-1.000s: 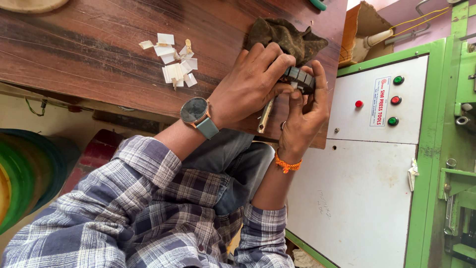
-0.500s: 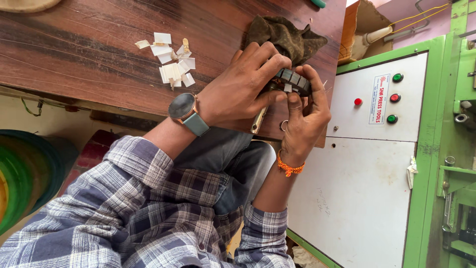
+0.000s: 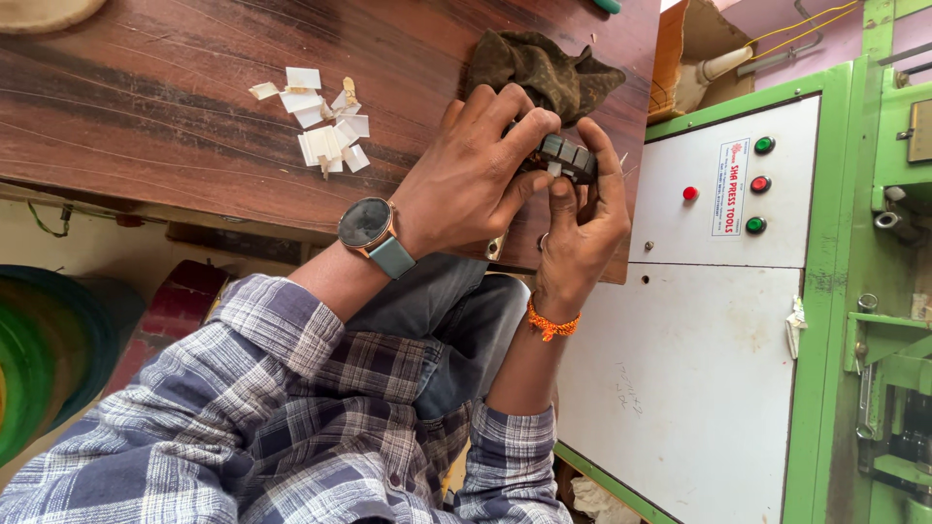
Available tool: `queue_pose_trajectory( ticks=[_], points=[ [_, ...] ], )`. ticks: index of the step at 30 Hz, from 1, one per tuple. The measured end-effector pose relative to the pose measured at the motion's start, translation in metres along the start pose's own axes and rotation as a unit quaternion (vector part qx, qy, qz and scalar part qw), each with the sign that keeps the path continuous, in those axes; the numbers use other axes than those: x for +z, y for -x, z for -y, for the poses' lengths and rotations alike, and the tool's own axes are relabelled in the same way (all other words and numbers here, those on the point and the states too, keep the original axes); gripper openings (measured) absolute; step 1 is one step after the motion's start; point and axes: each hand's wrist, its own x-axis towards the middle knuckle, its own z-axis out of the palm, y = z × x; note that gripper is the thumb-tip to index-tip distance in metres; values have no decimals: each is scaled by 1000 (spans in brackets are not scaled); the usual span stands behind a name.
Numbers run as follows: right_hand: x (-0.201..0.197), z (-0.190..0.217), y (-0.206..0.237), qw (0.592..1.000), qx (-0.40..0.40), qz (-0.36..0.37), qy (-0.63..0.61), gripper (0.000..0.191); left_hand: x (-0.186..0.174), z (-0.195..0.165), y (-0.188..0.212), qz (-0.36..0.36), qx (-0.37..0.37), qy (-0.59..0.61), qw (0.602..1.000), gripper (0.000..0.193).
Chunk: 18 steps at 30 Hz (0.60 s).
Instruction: The person cuts small white paper pieces with scissors and inserts them one at a time into the slots of a circular motor rotor, pressing each piece into place by hand. The rotor rests on a wooden workbench next to a cloth and pliers.
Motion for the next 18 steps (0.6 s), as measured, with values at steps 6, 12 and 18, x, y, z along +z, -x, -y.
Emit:
queue_pose_trajectory(
  ticks=[6,12,18],
  points=[
    [2,-2,-2,999,-39,14,2,71,1,-1,1,-2,-14,4,1000,45],
    [4,2,-2,1000,-23,4,9,68,1,0,2,-15,-19,4,1000,46],
    [7,7,1,1000,-9,-12,1,64,0,0,1,-1,-18,4,1000,44]
  ],
)
